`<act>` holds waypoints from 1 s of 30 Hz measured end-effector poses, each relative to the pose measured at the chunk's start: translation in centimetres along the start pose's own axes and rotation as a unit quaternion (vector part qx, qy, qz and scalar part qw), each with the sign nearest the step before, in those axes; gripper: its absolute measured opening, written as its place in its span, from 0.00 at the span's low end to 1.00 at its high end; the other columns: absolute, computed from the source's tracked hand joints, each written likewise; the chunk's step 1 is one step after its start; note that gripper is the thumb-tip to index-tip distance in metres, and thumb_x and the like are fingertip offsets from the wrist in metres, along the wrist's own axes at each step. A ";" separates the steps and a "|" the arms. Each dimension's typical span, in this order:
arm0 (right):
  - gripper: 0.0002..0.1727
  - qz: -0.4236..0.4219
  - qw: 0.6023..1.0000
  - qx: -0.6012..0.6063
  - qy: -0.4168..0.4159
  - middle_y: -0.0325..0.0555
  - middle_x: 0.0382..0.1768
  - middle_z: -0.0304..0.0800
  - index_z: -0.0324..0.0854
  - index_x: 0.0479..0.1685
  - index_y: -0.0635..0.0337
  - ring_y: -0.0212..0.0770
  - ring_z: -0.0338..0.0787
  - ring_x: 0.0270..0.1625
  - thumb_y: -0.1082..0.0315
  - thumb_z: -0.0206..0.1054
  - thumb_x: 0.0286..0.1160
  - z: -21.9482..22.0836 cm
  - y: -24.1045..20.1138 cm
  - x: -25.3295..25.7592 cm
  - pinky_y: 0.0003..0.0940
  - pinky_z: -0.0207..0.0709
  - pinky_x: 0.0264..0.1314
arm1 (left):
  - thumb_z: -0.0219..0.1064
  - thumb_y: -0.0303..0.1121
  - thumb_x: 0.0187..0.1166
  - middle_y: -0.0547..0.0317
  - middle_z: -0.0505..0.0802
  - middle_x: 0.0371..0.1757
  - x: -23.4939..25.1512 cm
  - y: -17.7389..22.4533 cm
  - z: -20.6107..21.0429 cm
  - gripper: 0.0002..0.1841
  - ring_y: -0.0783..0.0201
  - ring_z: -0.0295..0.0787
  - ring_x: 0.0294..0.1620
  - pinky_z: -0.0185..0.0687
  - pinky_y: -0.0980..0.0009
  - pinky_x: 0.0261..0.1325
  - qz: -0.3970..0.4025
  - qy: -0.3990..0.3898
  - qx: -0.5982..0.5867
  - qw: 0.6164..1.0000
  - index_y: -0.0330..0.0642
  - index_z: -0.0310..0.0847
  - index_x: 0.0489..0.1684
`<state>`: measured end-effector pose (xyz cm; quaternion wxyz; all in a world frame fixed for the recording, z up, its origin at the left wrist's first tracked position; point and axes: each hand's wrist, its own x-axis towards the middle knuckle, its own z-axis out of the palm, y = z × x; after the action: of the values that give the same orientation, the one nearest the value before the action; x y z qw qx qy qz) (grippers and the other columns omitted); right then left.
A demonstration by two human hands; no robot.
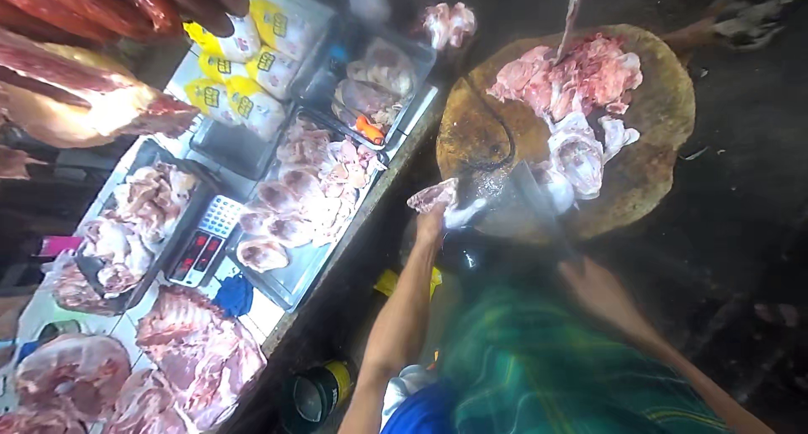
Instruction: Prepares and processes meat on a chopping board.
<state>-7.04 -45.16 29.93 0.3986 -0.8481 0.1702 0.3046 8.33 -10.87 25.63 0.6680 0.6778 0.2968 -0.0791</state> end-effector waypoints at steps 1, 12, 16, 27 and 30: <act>0.42 -0.005 1.000 -0.015 0.011 0.53 0.34 0.86 0.79 0.62 0.57 0.53 0.89 0.37 0.26 0.43 0.83 0.2 -0.2 -0.1 0.60 0.82 0.44 | 0.73 0.39 0.77 0.46 0.94 0.50 -1.4 -0.7 0.3 0.21 0.56 0.92 0.49 0.90 0.53 0.55 0.027 0.047 -0.001 0.999 0.34 0.82 0.62; 0.39 -0.175 0.972 -0.135 0.079 0.49 0.23 0.84 0.82 0.51 0.60 0.52 0.89 0.30 0.33 0.38 0.90 2.3 -4.9 -0.7 0.54 0.81 0.34 | 0.74 0.43 0.77 0.51 0.95 0.54 -4.2 -3.7 1.8 0.25 0.60 0.93 0.55 0.88 0.54 0.64 0.100 0.180 0.060 0.977 0.39 0.81 0.68; 0.32 -0.313 0.933 -0.061 0.169 0.43 0.18 0.81 0.84 0.49 0.63 0.39 0.84 0.20 0.43 0.46 0.92 2.5 -6.2 -0.3 0.41 0.80 0.22 | 0.74 0.42 0.77 0.50 0.94 0.53 -3.9 -3.8 1.7 0.24 0.59 0.93 0.53 0.89 0.54 0.61 0.076 0.190 0.049 0.978 0.39 0.80 0.68; 0.43 -0.027 0.995 -0.099 -0.001 0.56 0.34 0.89 0.83 0.59 0.60 0.56 0.91 0.35 0.30 0.35 0.88 1.5 -3.8 3.2 0.62 0.85 0.42 | 0.60 0.37 0.85 0.48 0.92 0.55 -2.8 -4.1 -1.9 0.18 0.56 0.90 0.55 0.87 0.52 0.60 0.065 0.089 -0.201 0.973 0.36 0.78 0.67; 0.44 -0.021 0.997 -0.070 -0.019 0.58 0.29 0.88 0.82 0.61 0.65 0.55 0.88 0.25 0.32 0.37 0.89 0.5 -3.6 2.4 0.60 0.85 0.32 | 0.57 0.49 0.88 0.56 0.92 0.52 -5.8 -1.3 -4.7 0.20 0.61 0.90 0.48 0.89 0.57 0.50 0.027 0.037 -0.257 0.965 0.48 0.79 0.68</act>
<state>-3.55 -42.65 30.17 0.3478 -0.8712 0.1230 0.3239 1.64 -8.22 27.89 0.8103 0.4937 0.3126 0.0430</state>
